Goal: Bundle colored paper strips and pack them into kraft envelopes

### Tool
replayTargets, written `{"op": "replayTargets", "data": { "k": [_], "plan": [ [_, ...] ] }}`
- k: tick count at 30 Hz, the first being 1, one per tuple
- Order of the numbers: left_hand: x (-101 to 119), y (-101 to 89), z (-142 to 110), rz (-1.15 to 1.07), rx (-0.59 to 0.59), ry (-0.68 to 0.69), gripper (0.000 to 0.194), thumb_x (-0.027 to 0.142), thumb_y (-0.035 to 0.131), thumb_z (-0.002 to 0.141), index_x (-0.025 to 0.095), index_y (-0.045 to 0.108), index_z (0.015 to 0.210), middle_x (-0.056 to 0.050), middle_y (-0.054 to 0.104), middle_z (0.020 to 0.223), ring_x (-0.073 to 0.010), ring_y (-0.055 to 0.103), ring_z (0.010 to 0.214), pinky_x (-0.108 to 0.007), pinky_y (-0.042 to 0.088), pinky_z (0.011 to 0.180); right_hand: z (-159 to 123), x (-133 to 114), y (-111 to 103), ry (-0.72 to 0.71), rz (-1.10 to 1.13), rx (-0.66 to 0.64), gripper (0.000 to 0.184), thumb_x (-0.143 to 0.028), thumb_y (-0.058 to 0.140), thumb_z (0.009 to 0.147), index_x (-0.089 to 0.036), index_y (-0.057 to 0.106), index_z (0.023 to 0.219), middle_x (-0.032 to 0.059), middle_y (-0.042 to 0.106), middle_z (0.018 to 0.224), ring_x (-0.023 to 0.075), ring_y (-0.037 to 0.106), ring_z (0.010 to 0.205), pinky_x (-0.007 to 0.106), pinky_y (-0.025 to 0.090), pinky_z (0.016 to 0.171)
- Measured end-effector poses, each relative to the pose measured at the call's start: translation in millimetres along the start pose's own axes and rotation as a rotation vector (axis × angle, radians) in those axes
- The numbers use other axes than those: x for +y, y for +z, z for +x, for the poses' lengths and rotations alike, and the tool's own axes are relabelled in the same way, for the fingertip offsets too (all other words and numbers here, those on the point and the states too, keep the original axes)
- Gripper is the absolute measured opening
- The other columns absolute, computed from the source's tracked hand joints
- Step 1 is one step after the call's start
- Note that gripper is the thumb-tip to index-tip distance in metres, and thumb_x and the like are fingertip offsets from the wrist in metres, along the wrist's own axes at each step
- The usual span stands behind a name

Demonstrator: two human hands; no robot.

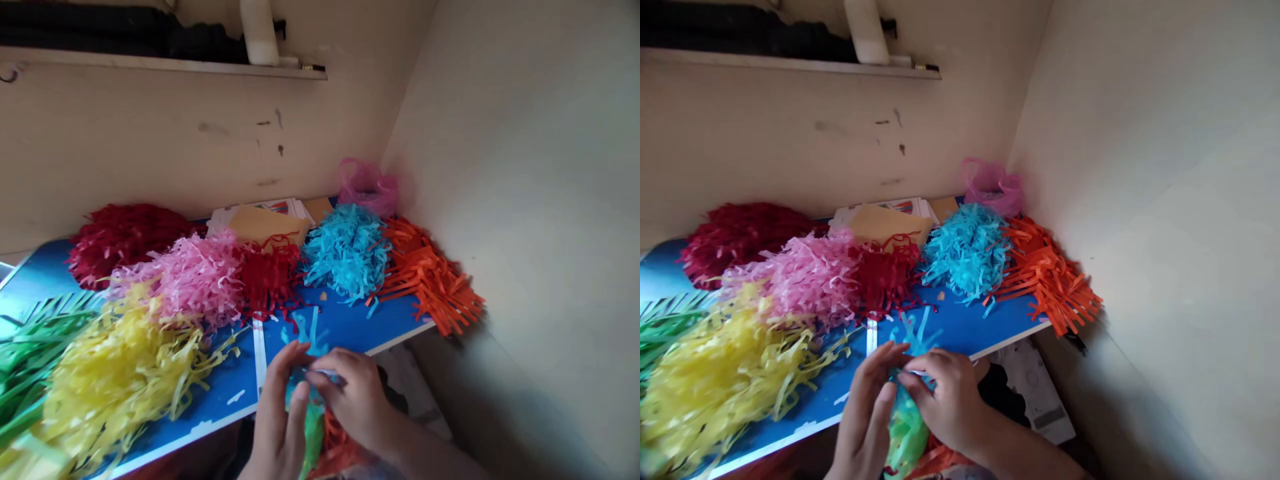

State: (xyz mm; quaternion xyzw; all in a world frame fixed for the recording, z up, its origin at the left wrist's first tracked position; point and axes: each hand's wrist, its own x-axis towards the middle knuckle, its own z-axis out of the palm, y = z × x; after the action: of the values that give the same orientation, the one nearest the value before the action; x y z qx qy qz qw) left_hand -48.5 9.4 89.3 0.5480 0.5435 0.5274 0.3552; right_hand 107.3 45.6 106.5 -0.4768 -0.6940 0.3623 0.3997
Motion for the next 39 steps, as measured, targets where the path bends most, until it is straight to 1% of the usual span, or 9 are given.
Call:
{"op": "replayTargets", "data": {
  "k": [3,7,11,14,18,20,24,28,39],
  "plan": [
    [-12,18.1,-4,0.09,0.087,-0.091,0.036,0.045,0.056,0.09,0.021,0.059,0.117,-0.01,0.066,0.104,-0.0236,0.064,0.095,-0.037,0.052,0.085,2,7,4,0.313,0.458,-0.008,0.023,-0.043,0.067,0.085,-0.021,0.073,0.086,0.0038,0.073,0.072,0.0142,0.06,0.058,0.023,0.043,0.053],
    [-12,16.6,-1,-0.075,-0.019,-0.307,0.032,0.053,0.057,0.087,0.021,0.061,0.088,-0.001,0.057,0.073,-0.0158,0.054,0.066,-0.025,0.046,0.061,4,25,2,0.523,0.843,0.148,0.039,-0.05,0.075,0.074,-0.018,0.069,0.096,-0.0006,0.066,0.067,0.0038,0.028,0.04,0.019,0.022,0.04],
    [-6,13.1,4,-0.209,-0.095,-0.384,0.028,0.049,0.056,0.089,0.022,0.061,0.084,-0.001,0.059,0.074,-0.016,0.055,0.07,-0.025,0.049,0.067,3,30,8,0.49,0.735,0.016,0.033,-0.043,0.079,0.07,-0.017,0.07,0.089,-0.0015,0.061,0.067,0.0087,0.046,0.054,0.02,0.036,0.051],
    [-13,3.1,7,-0.028,-0.13,-0.202,0.02,0.038,0.053,0.091,0.023,0.066,0.093,-0.006,0.067,0.089,-0.0209,0.063,0.083,-0.033,0.052,0.077,3,28,6,0.383,0.524,-0.014,0.021,-0.04,0.072,0.076,-0.018,0.072,0.079,-0.0011,0.06,0.067,0.0122,0.051,0.061,0.023,0.041,0.057],
    [-21,-11.8,10,0.463,0.129,0.264,0.022,0.02,0.061,0.083,0.027,0.07,0.102,-0.01,0.066,0.118,-0.0288,0.059,0.113,-0.045,0.045,0.097,2,25,3,0.207,0.289,0.083,0.018,-0.036,0.066,0.082,-0.019,0.072,0.076,0.0016,0.064,0.072,0.0148,0.055,0.066,0.024,0.042,0.062],
    [-18,-9.6,9,0.448,0.102,0.342,0.028,0.015,0.061,0.083,0.028,0.068,0.106,-0.008,0.068,0.115,-0.0264,0.061,0.111,-0.044,0.044,0.099,0,22,6,0.207,0.301,0.07,0.019,-0.037,0.066,0.083,-0.02,0.072,0.077,0.0022,0.066,0.072,0.0158,0.057,0.067,0.025,0.044,0.064],
    [-7,6.9,8,0.114,0.0,0.037,0.007,0.024,0.061,0.086,0.023,0.067,0.087,-0.003,0.071,0.082,-0.019,0.067,0.079,-0.029,0.053,0.075,-1,21,13,0.404,0.492,0.021,0.028,-0.046,0.071,0.078,-0.018,0.072,0.08,0.0002,0.064,0.067,0.0138,0.053,0.061,0.023,0.043,0.058],
    [-6,14.2,6,-0.144,0.013,-0.361,0.024,0.044,0.069,0.079,0.02,0.068,0.081,-0.003,0.068,0.074,-0.0173,0.062,0.068,-0.024,0.051,0.062,1,23,13,0.505,0.607,-0.045,0.03,-0.046,0.076,0.071,-0.017,0.071,0.078,-0.0019,0.061,0.063,0.0113,0.049,0.056,0.022,0.04,0.055],
    [-10,15.1,6,-0.41,0.001,-0.576,0.03,0.046,0.077,0.073,0.017,0.068,0.076,-0.001,0.066,0.067,-0.0146,0.058,0.067,-0.023,0.047,0.064,3,25,17,0.485,0.642,-0.059,0.018,-0.035,0.075,0.073,-0.018,0.07,0.072,-0.0022,0.066,0.06,0.0132,0.057,0.059,0.023,0.044,0.061]
  ]
}}
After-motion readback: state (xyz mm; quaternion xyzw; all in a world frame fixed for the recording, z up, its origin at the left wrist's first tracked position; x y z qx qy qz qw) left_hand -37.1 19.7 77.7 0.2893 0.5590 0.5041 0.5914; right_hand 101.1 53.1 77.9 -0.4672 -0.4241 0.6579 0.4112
